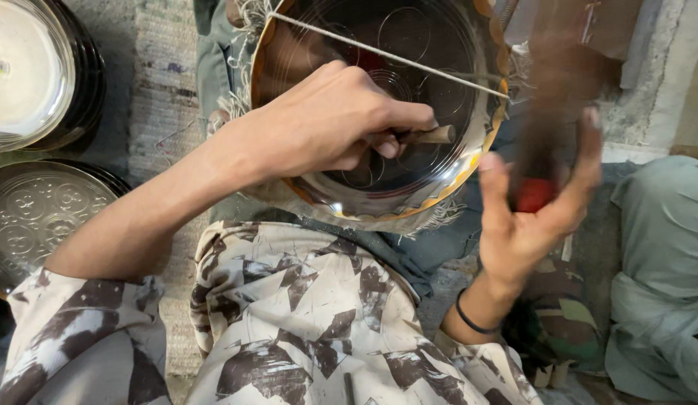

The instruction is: The person sits on the floor with a brass plate resting on a cushion and embosses a decorative pattern into it. They hold a punch against the plate surface with one hand and strike it with a wooden mallet held in the other hand, repositioning the punch repeatedly to work the design across the plate.

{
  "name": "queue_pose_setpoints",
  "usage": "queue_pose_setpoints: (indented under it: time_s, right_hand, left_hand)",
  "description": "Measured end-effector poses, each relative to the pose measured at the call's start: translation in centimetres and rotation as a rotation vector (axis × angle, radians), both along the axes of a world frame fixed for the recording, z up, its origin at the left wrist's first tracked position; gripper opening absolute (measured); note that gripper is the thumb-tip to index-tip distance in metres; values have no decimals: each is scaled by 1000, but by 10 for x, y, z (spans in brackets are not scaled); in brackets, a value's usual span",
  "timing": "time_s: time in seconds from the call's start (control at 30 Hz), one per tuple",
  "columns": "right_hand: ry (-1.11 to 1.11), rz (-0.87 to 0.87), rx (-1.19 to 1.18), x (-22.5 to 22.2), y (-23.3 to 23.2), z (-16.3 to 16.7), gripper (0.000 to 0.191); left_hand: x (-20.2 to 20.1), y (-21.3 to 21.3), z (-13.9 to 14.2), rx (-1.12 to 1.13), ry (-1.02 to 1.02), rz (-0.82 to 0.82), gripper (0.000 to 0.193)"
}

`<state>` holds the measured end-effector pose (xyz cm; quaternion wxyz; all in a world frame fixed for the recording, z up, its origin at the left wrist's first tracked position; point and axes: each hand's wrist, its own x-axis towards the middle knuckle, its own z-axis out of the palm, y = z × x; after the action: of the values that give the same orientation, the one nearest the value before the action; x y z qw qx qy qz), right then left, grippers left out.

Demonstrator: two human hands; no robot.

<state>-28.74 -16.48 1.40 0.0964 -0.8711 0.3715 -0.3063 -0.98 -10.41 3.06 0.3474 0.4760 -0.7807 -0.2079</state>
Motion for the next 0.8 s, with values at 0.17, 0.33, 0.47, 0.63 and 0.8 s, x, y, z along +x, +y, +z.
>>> queue_pose_setpoints:
  time_s: [0.17,0.33,0.47,0.63,0.8]
  right_hand:
    - [-126,58,101,-6,9,-9,65]
    - [-466,-132,354,-19,2,-15,72]
    - [-650,-60,489,-34,3,-27,70]
    - [-590,-3,424,-39,23,-47,67]
    - [-619,31,546,-32,34,-38,75]
  left_hand:
    - [3,0,4,138,-23,9,53]
    - [11,21,5,-12,284,55,44]
    - [12,31,2,24,304,119,35]
    - [16,30,2,185,207,70,39]
    - [16,28,5,223,152,43,49]
